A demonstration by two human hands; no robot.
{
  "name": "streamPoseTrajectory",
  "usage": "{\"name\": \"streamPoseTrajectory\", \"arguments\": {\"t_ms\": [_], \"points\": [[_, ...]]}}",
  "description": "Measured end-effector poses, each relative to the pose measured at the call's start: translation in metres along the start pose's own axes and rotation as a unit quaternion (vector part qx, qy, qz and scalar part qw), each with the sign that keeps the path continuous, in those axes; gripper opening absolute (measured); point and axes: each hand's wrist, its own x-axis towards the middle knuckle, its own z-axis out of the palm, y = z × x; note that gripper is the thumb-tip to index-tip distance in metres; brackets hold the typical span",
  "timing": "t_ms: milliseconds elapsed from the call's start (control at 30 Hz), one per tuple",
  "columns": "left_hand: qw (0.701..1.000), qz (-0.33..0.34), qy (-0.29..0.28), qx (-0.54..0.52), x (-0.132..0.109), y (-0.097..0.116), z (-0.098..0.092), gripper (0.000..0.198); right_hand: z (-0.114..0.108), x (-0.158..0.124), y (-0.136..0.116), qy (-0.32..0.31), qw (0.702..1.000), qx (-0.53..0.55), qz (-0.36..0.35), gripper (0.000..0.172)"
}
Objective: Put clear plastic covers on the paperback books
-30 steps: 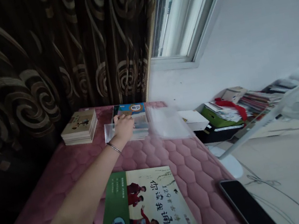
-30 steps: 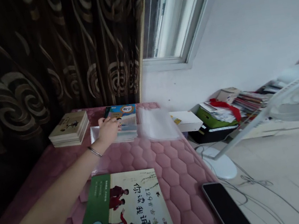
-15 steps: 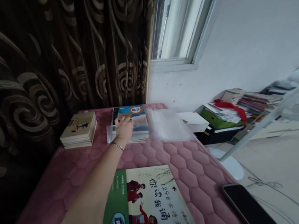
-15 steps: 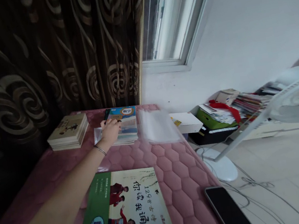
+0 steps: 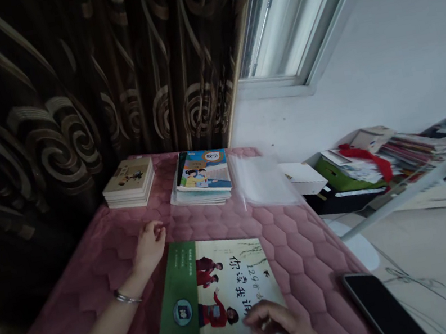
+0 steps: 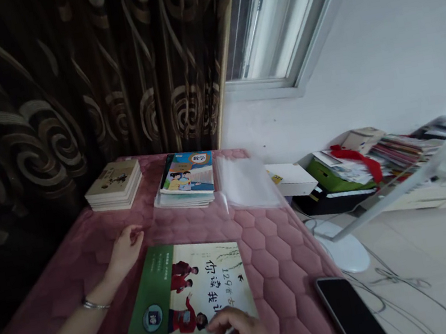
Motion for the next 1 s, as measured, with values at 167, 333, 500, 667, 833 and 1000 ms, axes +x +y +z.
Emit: {"name": "streamPoseTrajectory", "arguments": {"t_ms": [167, 333, 500, 667, 833, 1000], "points": [[0.983, -0.091, -0.002, -0.161, -0.021, 0.0, 0.014, 0.024, -0.001, 0.023, -0.004, -0.063, 0.929, -0.33, -0.157, 0.043], [0.979, -0.089, 0.004, -0.182, -0.024, -0.002, 0.027, 0.028, 0.009, 0.031, 0.004, -0.136, 0.896, -0.403, -0.129, 0.064], [0.993, -0.046, 0.006, -0.108, -0.031, -0.004, 0.029, 0.023, 0.008, 0.03, 0.004, -0.142, 0.902, -0.387, -0.128, 0.064], [0.998, -0.02, 0.034, -0.044, -0.033, 0.005, 0.022, 0.024, 0.005, 0.03, -0.007, -0.139, 0.911, -0.369, -0.116, 0.058], [0.991, 0.115, -0.058, 0.032, -0.056, 0.041, -0.007, 0.015, 0.003, 0.031, -0.014, -0.148, 0.914, -0.361, -0.108, 0.054], [0.903, 0.179, -0.391, 0.013, -0.109, 0.069, -0.033, 0.028, 0.004, 0.03, -0.014, -0.144, 0.918, -0.353, -0.105, 0.054]]}}
